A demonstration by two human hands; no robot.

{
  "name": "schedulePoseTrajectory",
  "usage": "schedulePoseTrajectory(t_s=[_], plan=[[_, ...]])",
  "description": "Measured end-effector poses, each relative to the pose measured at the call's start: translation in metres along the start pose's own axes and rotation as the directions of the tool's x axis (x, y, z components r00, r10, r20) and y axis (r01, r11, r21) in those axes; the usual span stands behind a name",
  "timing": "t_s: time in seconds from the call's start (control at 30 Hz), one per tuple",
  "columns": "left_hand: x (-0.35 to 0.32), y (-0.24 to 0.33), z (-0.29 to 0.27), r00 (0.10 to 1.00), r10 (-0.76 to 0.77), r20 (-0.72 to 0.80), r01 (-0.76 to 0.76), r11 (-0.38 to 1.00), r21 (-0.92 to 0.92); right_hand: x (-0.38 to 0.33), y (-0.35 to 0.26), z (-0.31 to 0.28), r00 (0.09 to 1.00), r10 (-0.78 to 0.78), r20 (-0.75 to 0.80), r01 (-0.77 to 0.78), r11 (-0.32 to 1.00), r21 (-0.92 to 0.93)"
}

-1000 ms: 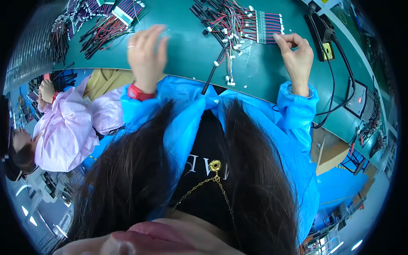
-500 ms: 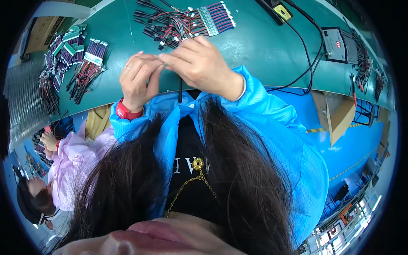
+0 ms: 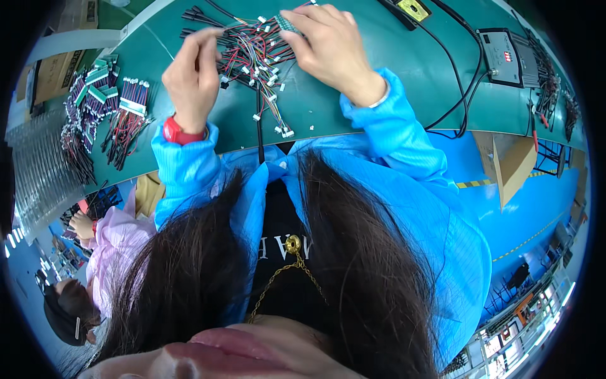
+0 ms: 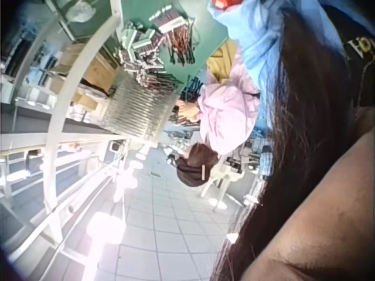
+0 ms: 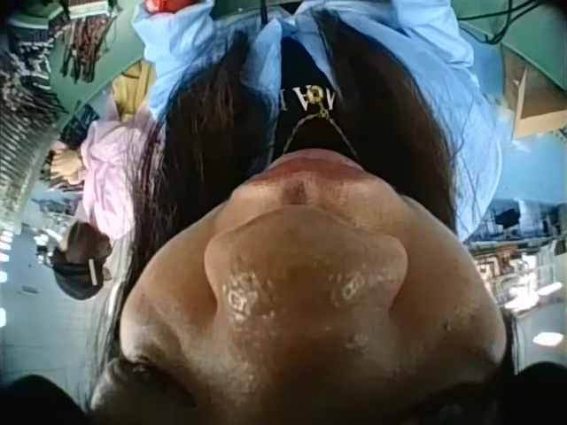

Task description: Soldering multiple wires onto a printed circuit board at a manual assembly station.

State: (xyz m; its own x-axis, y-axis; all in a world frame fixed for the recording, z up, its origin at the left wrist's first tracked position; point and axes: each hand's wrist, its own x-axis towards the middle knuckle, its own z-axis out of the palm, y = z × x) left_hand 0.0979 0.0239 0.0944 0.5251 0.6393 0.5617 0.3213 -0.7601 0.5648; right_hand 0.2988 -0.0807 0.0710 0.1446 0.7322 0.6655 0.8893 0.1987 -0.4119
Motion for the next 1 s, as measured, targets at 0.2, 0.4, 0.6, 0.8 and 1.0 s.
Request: schedulePoseTrajectory(t_s=[0.2,0.4,0.6,0.8,1.0], plan=[[0.014,0.002,0.013,0.995,0.093,0.039,-0.093,0.995,0.019,0.005,-0.011,0.001,0.933,0.329,0.149,-0.358,0.79,0.498],[-0.007,0.004,0.01,0.989,0.066,0.131,-0.061,0.997,-0.048,0.0,-0.01,0.001,0.981,0.145,0.126,-0.184,0.9,0.396],[-0.007,-0.005,0.007,0.999,-0.042,0.019,0.043,0.997,-0.061,0.003,0.004,0.01,0.972,0.102,0.213,-0.163,0.944,0.288],[0.013,-0.03,0.027,0.999,-0.027,0.021,0.028,0.999,-0.029,-0.01,-0.004,0.051,0.953,-0.109,0.281,0.153,0.978,-0.14],[0.01,-0.054,0.052,0.981,0.108,0.16,-0.1,0.993,-0.056,-0.02,-0.013,0.052,0.918,-0.058,0.392,0.154,0.963,-0.219]])
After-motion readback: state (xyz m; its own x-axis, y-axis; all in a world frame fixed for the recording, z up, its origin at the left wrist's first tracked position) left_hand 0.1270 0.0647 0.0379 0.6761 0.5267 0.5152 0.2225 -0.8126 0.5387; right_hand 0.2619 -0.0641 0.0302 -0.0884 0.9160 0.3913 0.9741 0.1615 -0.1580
